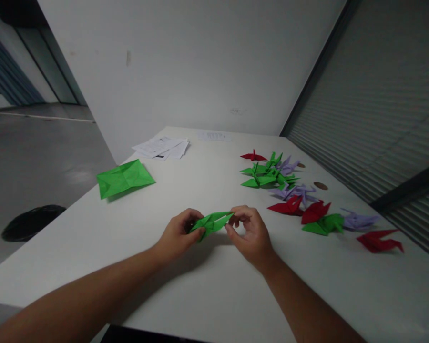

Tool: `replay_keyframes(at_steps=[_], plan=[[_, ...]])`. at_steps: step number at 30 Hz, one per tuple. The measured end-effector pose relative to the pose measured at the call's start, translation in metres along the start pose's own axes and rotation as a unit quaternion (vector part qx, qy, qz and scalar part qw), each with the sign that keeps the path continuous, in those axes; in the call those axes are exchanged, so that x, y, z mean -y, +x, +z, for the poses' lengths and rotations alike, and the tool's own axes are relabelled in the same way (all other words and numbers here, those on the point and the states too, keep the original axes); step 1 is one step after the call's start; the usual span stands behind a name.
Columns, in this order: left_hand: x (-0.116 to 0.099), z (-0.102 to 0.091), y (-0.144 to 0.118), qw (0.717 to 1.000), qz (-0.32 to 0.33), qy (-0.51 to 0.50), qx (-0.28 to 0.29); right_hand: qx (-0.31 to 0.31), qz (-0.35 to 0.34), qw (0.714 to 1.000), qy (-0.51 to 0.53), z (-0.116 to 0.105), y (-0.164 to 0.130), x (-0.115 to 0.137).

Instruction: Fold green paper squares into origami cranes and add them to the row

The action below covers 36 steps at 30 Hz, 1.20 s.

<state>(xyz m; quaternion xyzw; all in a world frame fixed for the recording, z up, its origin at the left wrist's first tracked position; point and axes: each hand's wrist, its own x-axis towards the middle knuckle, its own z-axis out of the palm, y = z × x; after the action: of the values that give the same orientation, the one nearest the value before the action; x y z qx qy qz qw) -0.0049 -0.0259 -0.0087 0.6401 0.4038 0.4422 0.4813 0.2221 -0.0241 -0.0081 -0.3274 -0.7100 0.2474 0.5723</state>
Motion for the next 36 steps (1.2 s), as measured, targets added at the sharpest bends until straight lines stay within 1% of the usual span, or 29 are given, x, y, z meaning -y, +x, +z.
replay_keyframes(at_steps=[5,8,12,15,30,33,36], plan=[[-0.002,0.002,0.002,0.995,-0.052,-0.084,0.004,0.027,-0.011,0.999,-0.027,-0.001,0.002,0.002],[-0.002,0.004,0.003,0.992,-0.065,-0.109,0.0,0.034,-0.009,0.998,-0.05,-0.002,0.005,0.004],[0.0,0.004,0.004,0.986,-0.088,-0.145,0.0,0.052,-0.023,0.995,-0.087,-0.004,0.008,0.007],[0.001,0.004,0.004,0.981,-0.107,-0.16,0.005,0.057,-0.016,0.993,-0.104,-0.005,0.009,0.009],[0.001,0.006,0.004,0.983,-0.102,-0.155,0.001,0.082,-0.041,0.987,-0.129,-0.006,0.012,0.009],[0.0,0.007,0.004,0.981,-0.106,-0.16,0.0,0.072,-0.043,0.989,-0.124,-0.005,0.011,0.01],[0.0,0.008,0.004,0.979,-0.112,-0.169,0.016,0.047,-0.052,0.99,-0.125,-0.002,0.01,0.012]])
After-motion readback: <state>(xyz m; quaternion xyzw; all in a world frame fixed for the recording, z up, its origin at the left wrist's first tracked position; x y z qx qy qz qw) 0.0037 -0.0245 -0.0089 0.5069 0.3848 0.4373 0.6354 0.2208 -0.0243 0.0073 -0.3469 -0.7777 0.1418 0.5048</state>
